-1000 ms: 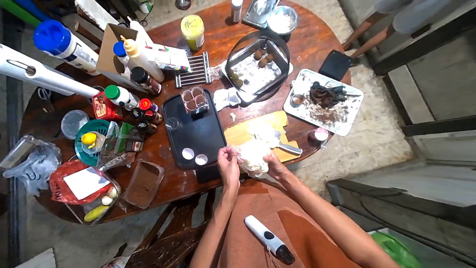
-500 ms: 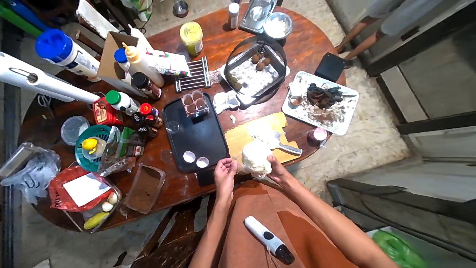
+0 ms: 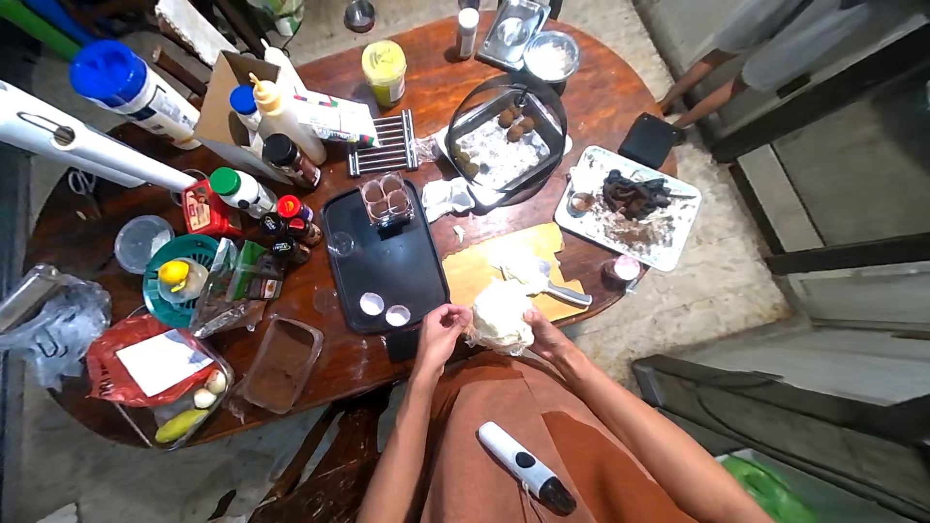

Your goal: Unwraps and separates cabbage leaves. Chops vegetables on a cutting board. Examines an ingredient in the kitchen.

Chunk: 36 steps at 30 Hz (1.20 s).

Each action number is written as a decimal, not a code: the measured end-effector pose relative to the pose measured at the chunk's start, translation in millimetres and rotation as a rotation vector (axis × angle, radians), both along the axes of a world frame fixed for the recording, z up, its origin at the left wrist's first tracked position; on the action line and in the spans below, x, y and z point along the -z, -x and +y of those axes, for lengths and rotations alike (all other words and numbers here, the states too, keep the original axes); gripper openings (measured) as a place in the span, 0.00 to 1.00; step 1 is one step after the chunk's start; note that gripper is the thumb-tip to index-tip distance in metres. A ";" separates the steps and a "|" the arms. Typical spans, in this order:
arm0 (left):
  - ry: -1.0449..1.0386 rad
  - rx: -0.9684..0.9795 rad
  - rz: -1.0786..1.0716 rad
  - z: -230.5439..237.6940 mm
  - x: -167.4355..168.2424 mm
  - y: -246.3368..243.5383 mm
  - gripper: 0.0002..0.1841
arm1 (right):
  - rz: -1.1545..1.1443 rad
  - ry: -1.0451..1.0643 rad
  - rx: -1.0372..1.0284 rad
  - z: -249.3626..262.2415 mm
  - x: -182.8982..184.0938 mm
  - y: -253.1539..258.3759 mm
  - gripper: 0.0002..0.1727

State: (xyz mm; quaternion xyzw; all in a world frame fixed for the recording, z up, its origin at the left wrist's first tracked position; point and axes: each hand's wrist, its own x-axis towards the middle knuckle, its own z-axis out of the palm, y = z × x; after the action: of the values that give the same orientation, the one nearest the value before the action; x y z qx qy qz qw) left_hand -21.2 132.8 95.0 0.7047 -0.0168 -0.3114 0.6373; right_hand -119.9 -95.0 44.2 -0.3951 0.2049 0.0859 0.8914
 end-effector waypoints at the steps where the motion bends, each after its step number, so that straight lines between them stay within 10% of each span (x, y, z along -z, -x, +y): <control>1: -0.030 0.055 -0.040 4.9 -1.5 -3.8 0.13 | -0.004 -0.003 -0.003 -0.5 -0.2 0.4 0.53; 6: -0.108 0.203 -0.133 20.0 -10.8 -24.2 0.15 | -0.002 0.044 -0.071 -7.6 -1.4 3.6 0.56; 15: 0.364 -0.161 0.463 7.6 -19.8 -19.7 0.18 | -0.057 0.051 -0.139 -5.4 -8.9 2.4 0.56; 27: 0.025 -0.199 0.103 -10.3 -6.6 -17.2 0.11 | -0.084 -0.039 -0.114 -1.6 -15.4 1.9 0.49; 36: 0.364 -0.091 0.423 -16.6 -4.2 -10.9 0.08 | -0.064 -0.199 -0.016 -2.5 -22.9 8.6 0.31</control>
State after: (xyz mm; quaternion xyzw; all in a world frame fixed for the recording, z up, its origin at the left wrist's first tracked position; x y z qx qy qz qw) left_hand -10.2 116.2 99.2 0.4982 0.0924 -0.4145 0.7559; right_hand -128.6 -97.5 67.1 -0.3089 0.1637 0.1003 0.9315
